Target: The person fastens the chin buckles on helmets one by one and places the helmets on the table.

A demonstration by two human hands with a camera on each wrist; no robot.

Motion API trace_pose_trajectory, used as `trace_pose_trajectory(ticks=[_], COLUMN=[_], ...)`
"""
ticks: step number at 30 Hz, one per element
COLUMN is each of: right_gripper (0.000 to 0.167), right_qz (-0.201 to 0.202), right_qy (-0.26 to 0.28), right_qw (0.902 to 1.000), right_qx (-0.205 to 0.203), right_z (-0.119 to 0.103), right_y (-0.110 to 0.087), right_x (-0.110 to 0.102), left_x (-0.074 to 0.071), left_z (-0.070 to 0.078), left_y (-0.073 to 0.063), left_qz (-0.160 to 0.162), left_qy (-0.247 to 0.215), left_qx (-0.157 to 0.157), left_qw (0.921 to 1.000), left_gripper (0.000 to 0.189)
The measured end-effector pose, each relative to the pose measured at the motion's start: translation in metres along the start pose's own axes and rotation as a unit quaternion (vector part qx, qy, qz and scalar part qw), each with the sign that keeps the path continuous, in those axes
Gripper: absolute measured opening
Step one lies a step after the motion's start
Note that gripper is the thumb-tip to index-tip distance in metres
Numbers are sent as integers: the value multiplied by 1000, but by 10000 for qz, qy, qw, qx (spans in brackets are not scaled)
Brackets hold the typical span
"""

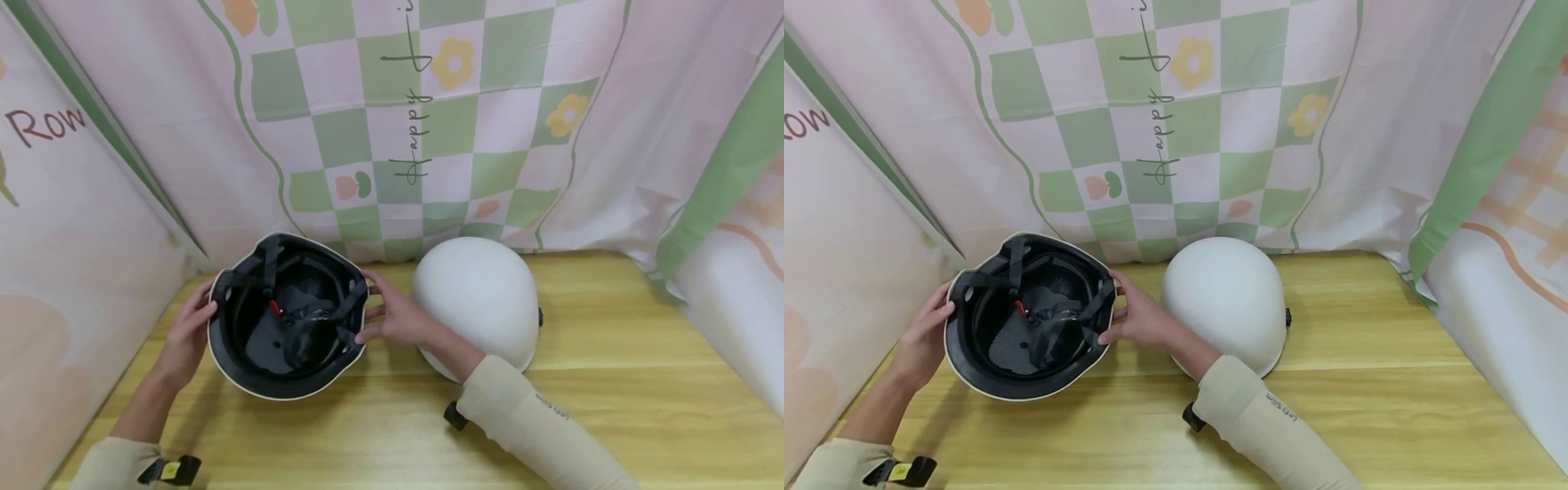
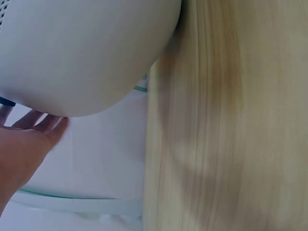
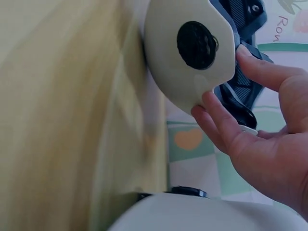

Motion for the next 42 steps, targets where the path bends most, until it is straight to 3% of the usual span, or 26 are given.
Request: trace_pose_trajectory(ticks=[4, 7, 9, 13, 16, 19, 24, 27, 32, 37, 42], right_gripper=[108, 109, 110, 112, 113, 113, 112, 112, 109, 96, 86], right_qz=[155, 320, 411, 516, 583, 670, 759, 742, 703, 702, 711], right_qy=[375, 156, -92, -460, -568, -522, -482, -518, -690, -888, -872], right_qw=[9992, 9993, 9991, 9976, 9964, 9959, 9954, 9954, 9947, 9931, 9927], right_qx=[-53, -77, -83, 61, 225, 317, 323, 322, 283, 321, 433], right_z=[6, 8, 9, 13, 18, 23, 27, 27, 26, 27, 27], right_y=[0, 1, 1, 1, -1, -2, -5, -6, -6, -7, -9], right_x=[5, 5, 5, 3, 0, -1, -2, -1, 1, -1, -1], left_x=[5, 7, 5, 1, 1, 4, 10, 11, 9, 6, 6], left_z=[2, 3, 2, -3, -7, -12, -21, -22, -20, -17, -14], left_y=[-1, -3, -3, -3, -2, -3, -6, -7, -8, -8, -8], left_qz=[-551, -877, -859, -561, -488, -599, -1090, -1205, -1005, -833, -932], left_qy=[-502, -821, -716, -72, 86, -13, -139, -182, -184, -324, -359], left_qx=[257, 390, 369, 156, 25, -201, -617, -614, -573, -560, -396], left_qw=[9969, 9920, 9930, 9983, 9988, 9980, 9920, 9906, 9931, 9944, 9942], left_gripper=[48, 52, 51, 45, 43, 41, 40, 41, 40, 44, 48])
Point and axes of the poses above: each hand's wrist, its own y-axis towards the middle knuckle, its own x-axis out of the palm, z = x × y, the point moved 8 cm from there along y, towards the middle knuckle, and after that the axes turned 8 degrees about y, right-handed, at the moved point
